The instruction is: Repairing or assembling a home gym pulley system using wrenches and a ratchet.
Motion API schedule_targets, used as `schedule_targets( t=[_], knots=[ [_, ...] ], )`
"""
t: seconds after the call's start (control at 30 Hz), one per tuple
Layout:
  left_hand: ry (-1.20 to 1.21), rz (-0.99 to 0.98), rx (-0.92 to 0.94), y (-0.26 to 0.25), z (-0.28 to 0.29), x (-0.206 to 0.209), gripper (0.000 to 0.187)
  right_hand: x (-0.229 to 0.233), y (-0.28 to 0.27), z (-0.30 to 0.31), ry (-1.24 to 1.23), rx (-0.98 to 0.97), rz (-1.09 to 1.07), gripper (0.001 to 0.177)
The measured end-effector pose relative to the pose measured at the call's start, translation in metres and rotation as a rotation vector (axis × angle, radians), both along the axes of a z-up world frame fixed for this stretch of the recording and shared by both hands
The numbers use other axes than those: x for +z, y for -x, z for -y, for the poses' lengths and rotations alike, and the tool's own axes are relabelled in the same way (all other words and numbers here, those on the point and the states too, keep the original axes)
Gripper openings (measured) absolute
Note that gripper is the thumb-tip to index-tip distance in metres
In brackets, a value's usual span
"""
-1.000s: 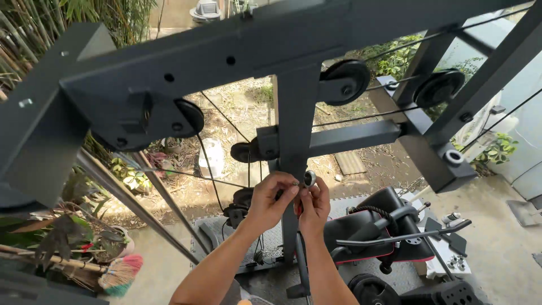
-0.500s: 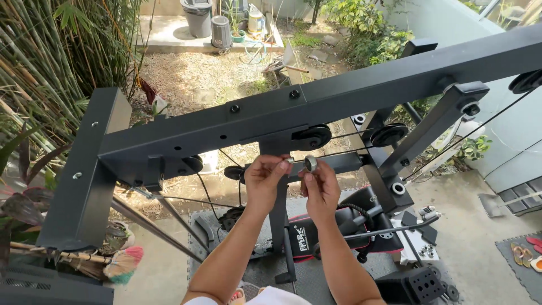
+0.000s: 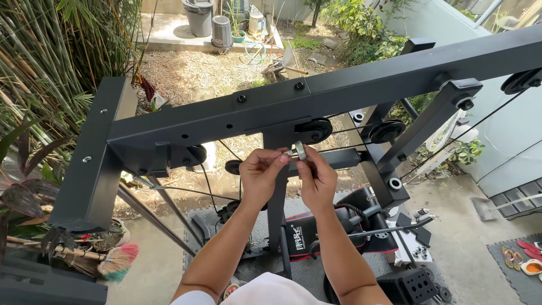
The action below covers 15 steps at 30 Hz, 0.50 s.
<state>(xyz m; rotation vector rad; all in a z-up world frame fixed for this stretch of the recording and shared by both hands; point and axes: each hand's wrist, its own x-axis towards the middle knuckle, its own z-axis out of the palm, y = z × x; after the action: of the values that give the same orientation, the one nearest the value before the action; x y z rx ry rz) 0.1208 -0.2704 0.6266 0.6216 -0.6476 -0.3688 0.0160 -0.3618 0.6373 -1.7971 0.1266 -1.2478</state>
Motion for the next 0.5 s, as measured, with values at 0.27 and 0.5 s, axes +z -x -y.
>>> schedule_targets(
  t=[0.27,0.5],
  knots=[
    [-0.003,0.136,0.136,0.004,-0.010,0.002,0.009,0.001,0.001,-0.011,-0.093,0.050,-0.051,0.036],
    [-0.270,0.628,0.543,-0.008,-0.036,0.088,0.017,0.075,0.009,0.009,0.189,0.043,-0.146,0.034]
  ],
)
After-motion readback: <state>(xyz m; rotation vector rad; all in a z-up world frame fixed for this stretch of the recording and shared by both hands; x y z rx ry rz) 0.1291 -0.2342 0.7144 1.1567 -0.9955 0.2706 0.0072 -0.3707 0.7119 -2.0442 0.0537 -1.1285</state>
